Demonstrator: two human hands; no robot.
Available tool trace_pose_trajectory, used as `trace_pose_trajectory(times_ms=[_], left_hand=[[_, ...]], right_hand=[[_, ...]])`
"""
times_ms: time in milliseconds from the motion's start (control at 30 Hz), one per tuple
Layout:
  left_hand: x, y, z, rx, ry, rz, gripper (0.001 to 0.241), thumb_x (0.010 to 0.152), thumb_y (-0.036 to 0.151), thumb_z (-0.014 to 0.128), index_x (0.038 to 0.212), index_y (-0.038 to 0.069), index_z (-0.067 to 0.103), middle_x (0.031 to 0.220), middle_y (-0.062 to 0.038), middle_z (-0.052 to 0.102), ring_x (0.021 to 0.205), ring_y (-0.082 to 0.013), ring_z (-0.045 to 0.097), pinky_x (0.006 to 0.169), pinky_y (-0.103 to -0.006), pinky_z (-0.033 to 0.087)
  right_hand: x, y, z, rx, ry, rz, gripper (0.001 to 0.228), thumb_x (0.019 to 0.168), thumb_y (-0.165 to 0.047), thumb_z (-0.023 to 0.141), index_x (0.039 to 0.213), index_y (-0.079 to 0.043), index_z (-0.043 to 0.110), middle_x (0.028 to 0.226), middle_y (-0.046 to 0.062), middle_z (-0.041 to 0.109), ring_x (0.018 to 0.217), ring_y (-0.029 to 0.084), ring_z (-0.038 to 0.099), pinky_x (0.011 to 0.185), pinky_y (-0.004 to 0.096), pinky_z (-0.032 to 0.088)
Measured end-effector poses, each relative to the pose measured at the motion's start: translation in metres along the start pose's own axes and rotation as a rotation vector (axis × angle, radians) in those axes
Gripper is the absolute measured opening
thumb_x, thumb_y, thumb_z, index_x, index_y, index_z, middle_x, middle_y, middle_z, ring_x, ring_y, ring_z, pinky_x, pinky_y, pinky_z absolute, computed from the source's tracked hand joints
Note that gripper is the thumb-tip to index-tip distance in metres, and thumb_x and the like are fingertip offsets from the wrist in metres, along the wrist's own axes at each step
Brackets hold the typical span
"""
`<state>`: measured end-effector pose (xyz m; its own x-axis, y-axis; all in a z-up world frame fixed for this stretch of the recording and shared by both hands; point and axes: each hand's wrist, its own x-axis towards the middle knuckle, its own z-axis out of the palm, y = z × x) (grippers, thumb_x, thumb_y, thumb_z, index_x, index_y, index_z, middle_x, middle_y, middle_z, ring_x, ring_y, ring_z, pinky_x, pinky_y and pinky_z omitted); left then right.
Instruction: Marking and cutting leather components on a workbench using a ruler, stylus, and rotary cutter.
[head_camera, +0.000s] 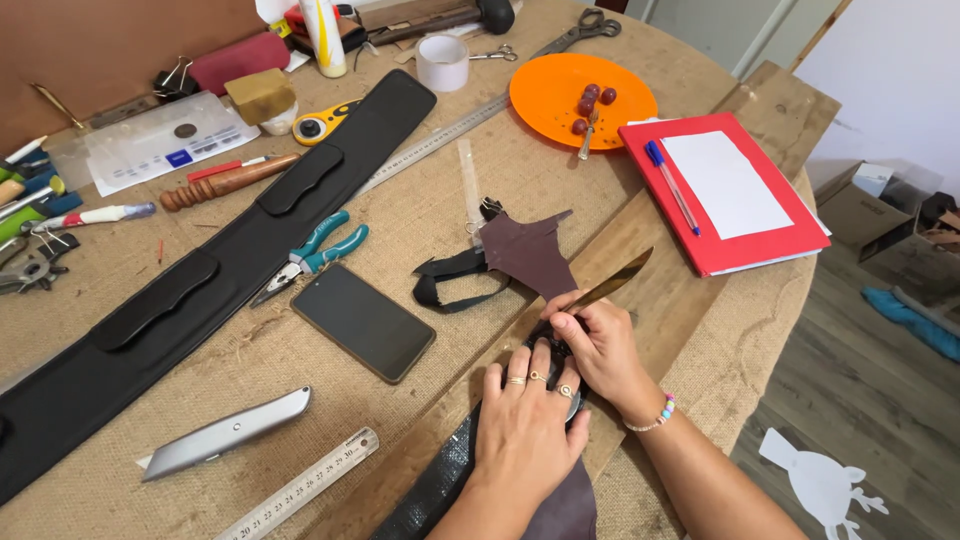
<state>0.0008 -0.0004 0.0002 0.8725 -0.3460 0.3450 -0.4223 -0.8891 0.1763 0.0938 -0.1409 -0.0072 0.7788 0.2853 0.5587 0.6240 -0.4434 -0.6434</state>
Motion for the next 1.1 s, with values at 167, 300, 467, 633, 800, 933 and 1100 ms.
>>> trace_pose_trajectory(times_ms=[167,300,467,633,800,933,1100], left_hand=[[0.001,-0.004,-0.003,-0.05,-0.009,-0.01,0.051,0.091,0.047,0.06,0.133,0.017,0.064,0.139,-0.021,0.058,0.127,-0.0399,0.048,0.094,-0.056,0.037],[0.003,-0.009,-0.012,-0.086,-0.089,-0.013,0.048,0.085,0.039,0.06,0.127,0.019,0.069,0.142,-0.019,0.059,0.128,-0.0406,0.049,0.096,-0.0586,0.036],[-0.005,-0.012,-0.009,-0.085,0.057,0.026,0.05,0.081,0.032,0.063,0.126,0.011,0.07,0.138,-0.019,0.062,0.125,-0.0388,0.051,0.101,-0.0565,0.037],[-0.006,-0.011,-0.008,-0.055,0.082,0.042,0.05,0.083,0.031,0.062,0.128,0.011,0.07,0.137,-0.018,0.062,0.126,-0.0375,0.052,0.101,-0.0545,0.038],[-0.005,-0.011,-0.007,-0.058,0.06,0.041,0.05,0.084,0.032,0.061,0.129,0.011,0.069,0.137,-0.018,0.062,0.127,-0.0369,0.051,0.102,-0.0551,0.037],[-0.005,-0.011,-0.008,-0.055,0.068,0.042,0.05,0.082,0.032,0.062,0.128,0.013,0.07,0.137,-0.018,0.061,0.126,-0.0359,0.052,0.102,-0.0552,0.037],[-0.004,-0.011,-0.007,-0.05,0.064,0.038,0.05,0.081,0.033,0.063,0.128,0.016,0.07,0.137,-0.019,0.062,0.125,-0.037,0.052,0.101,-0.0562,0.037]], right_hand=[[0.002,-0.003,-0.002,0.015,0.035,0.018,0.03,0.105,-0.031,0.054,0.096,-0.009,0.071,0.084,-0.001,0.071,0.064,0.009,0.063,0.066,0.026,0.052],[0.002,0.001,-0.003,0.033,0.07,0.004,0.03,0.106,-0.027,0.053,0.087,-0.006,0.065,0.092,0.002,0.073,0.068,0.012,0.064,0.067,0.027,0.052],[0.001,0.0,-0.004,-0.009,0.006,-0.005,0.029,0.106,-0.032,0.053,0.096,-0.011,0.07,0.093,-0.003,0.073,0.075,0.012,0.063,0.073,0.029,0.051],[0.004,-0.008,-0.005,-0.011,-0.029,-0.025,0.032,0.106,-0.031,0.051,0.095,-0.009,0.071,0.097,0.0,0.075,0.077,0.014,0.068,0.074,0.029,0.053],[0.004,-0.006,-0.004,-0.01,-0.04,-0.036,0.032,0.107,-0.032,0.051,0.097,-0.009,0.071,0.1,0.0,0.075,0.08,0.015,0.069,0.076,0.03,0.053],[0.003,-0.007,-0.004,-0.078,-0.02,-0.038,0.033,0.107,-0.033,0.048,0.097,-0.011,0.07,0.096,-0.002,0.074,0.079,0.015,0.068,0.076,0.03,0.052],[0.003,-0.007,-0.004,-0.112,0.012,-0.016,0.033,0.108,-0.033,0.047,0.096,-0.011,0.067,0.09,-0.002,0.07,0.079,0.015,0.063,0.077,0.031,0.049]])
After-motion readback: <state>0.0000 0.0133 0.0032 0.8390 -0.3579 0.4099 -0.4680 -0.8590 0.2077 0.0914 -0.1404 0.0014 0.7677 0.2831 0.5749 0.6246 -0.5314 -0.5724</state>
